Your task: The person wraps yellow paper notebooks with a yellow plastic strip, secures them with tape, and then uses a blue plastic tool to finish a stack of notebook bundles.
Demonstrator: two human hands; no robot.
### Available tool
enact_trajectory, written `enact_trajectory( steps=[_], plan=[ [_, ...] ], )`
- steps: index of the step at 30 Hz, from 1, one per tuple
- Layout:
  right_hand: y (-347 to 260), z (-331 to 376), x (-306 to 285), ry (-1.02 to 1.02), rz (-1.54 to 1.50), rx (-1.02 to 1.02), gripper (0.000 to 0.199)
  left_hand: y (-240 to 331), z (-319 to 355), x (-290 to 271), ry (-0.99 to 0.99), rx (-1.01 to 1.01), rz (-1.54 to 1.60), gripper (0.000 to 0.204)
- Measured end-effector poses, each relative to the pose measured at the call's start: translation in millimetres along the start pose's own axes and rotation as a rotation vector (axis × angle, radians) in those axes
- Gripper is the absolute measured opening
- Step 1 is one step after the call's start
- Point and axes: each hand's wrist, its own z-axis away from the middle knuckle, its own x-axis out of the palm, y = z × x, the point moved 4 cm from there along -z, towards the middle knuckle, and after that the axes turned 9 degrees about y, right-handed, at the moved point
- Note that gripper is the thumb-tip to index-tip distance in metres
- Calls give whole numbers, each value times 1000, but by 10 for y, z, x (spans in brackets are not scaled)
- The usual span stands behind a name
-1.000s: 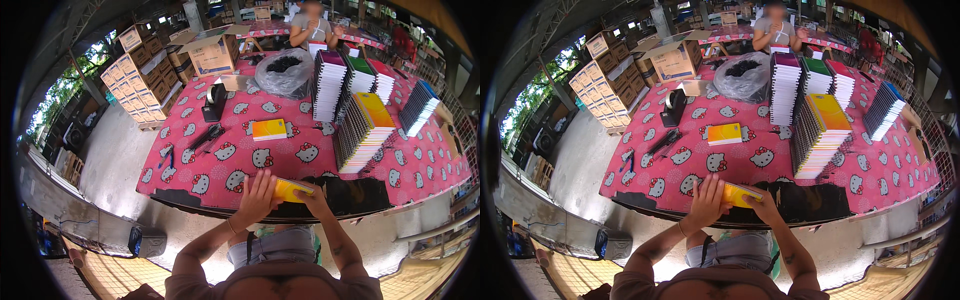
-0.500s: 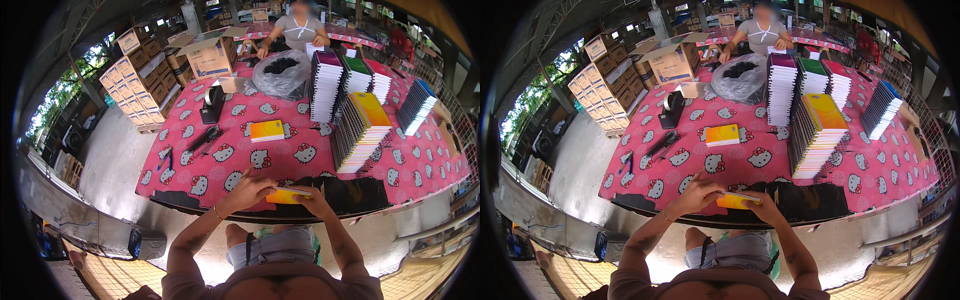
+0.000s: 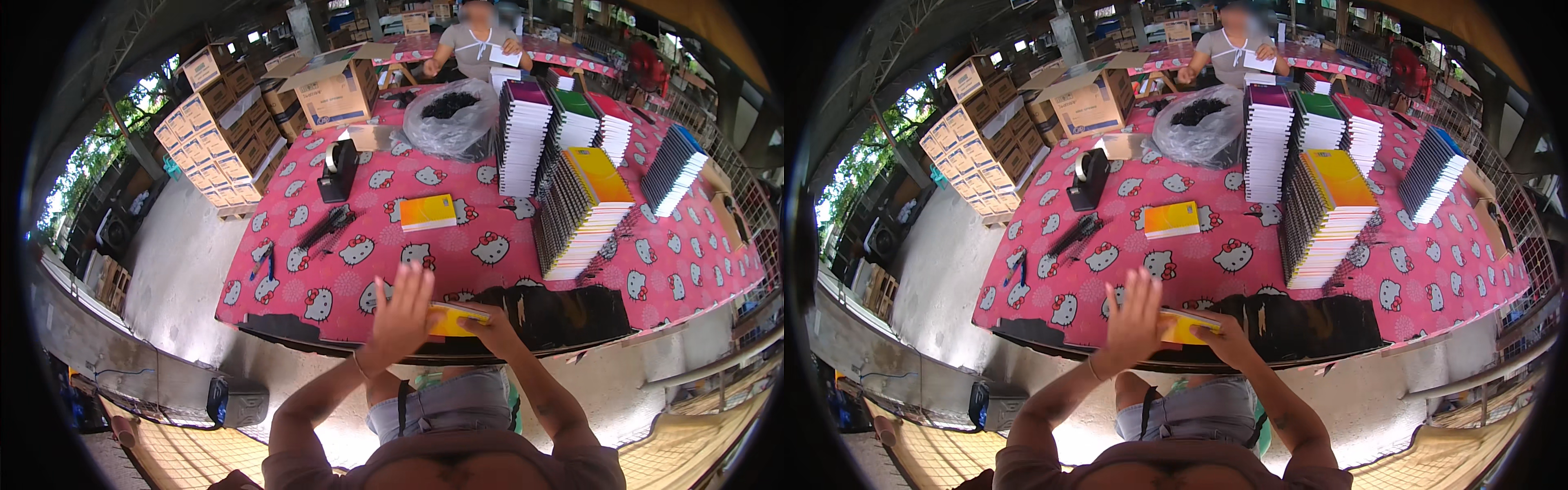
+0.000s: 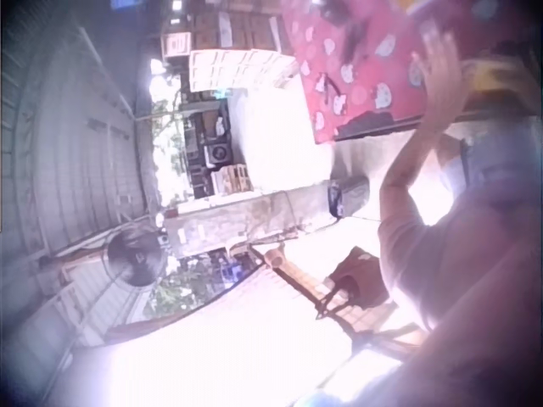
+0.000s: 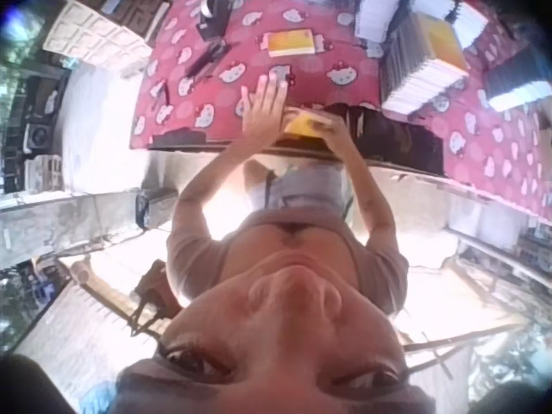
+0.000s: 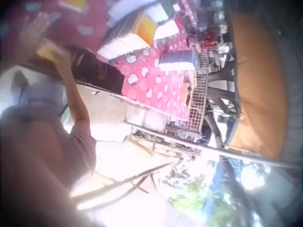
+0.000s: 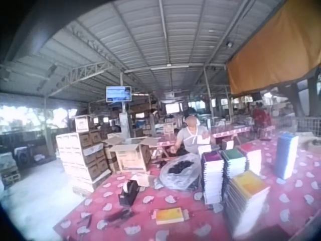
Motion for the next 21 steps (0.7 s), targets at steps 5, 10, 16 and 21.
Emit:
enact_trajectory(
  steps=[5, 10, 16, 21],
  plan=[
    [-212, -14, -43, 13, -85, 105, 35, 334, 559, 122, -68, 181, 267, 80],
    [-254, 30, 73, -69, 52, 29, 35, -75, -82, -76, 52, -81, 108, 86],
    [-87, 8, -19, -170, 159, -11, 32, 80, -170, -131, 50, -64, 100, 82],
    [-181, -73, -124, -56, 138, -102, 30, 581, 497, 217, -49, 221, 363, 83]
  ],
)
